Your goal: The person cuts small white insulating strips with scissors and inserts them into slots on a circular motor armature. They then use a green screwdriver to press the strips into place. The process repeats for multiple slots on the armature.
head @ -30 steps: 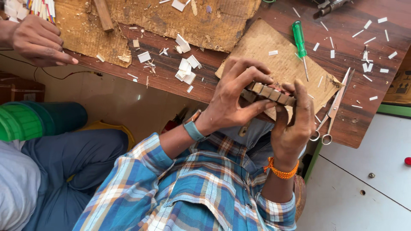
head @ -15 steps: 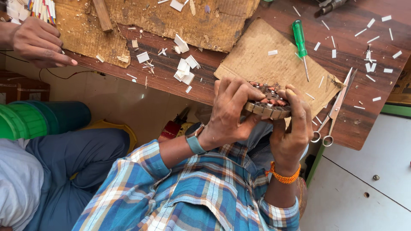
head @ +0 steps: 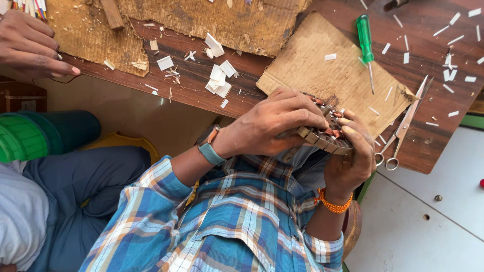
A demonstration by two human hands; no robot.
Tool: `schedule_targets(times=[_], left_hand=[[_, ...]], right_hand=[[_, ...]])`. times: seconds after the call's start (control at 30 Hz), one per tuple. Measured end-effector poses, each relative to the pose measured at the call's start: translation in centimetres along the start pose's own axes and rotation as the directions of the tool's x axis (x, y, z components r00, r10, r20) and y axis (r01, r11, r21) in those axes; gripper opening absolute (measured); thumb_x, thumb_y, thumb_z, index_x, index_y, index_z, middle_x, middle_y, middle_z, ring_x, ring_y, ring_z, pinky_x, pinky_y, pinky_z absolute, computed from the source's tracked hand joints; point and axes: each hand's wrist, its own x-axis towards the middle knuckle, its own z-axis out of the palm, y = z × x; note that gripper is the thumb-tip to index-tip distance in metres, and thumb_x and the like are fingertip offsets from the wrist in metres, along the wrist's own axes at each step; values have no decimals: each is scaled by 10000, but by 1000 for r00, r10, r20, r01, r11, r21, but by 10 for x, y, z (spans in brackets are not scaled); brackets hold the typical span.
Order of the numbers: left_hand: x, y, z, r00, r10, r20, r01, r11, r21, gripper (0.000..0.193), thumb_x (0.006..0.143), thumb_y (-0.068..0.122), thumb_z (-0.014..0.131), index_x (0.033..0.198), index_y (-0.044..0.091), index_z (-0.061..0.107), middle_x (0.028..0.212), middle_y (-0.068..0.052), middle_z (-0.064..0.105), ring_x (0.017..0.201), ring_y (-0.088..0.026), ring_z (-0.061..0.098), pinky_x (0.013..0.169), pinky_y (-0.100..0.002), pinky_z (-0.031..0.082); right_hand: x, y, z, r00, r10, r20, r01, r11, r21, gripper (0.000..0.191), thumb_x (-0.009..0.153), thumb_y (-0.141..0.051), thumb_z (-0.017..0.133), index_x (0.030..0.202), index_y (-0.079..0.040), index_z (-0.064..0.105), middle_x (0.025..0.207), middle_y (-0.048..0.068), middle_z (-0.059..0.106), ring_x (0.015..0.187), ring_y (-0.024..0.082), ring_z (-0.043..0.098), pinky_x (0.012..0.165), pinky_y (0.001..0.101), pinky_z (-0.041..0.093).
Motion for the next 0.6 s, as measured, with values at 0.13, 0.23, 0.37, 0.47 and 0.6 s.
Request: schedule_targets(times=[0.13,0.23,0.37,0.47,0.6], left_hand=[[2,-5,-3,999,45,4,-45,998,35,505,910,144,816,1365,144,598,1299,-40,647,1249,-240,617,1091,-390,465],[2,0,5,997,30,-71,-21,992,127,459,916,144,774,1339,94,601,1249,-75,652,1210,-263,632,1063,-422,479],[-2,7,20,978,43,-206,-3,982,190,393,916,173,734,1271,76,596,1198,-92,653,1150,-293,641,1015,-439,469],[-3,7,22,973,28,-230,11,986,169,403,912,179,745,1269,84,585,1195,-83,642,1137,-292,629,994,-433,459],[8,-1,14,994,-17,-108,34,987,155,476,846,162,773,1283,129,589,1204,-51,627,1159,-280,609,1032,-445,471]], right_hand=[[0,1,-2,1000,14,5,-14,1000,-23,234,1086,34,659,1270,-44,536,1230,169,703,1202,370,702,1054,449,587],[2,0,-2,999,35,4,-35,999,-15,227,1096,21,653,1279,-40,533,1240,169,695,1210,362,695,1060,455,585],[3,2,3,1000,-8,-6,8,1000,-17,202,1099,-23,625,1267,-57,518,1201,153,680,1153,289,674,1160,517,563],[1,4,5,1000,-10,-13,10,1000,-26,183,1122,-65,616,1271,-63,511,1213,158,673,1163,280,664,1183,532,536],[-4,7,5,997,66,-41,-63,996,58,225,1146,-130,613,1330,-60,505,1275,136,659,1224,280,680,1180,493,544]])
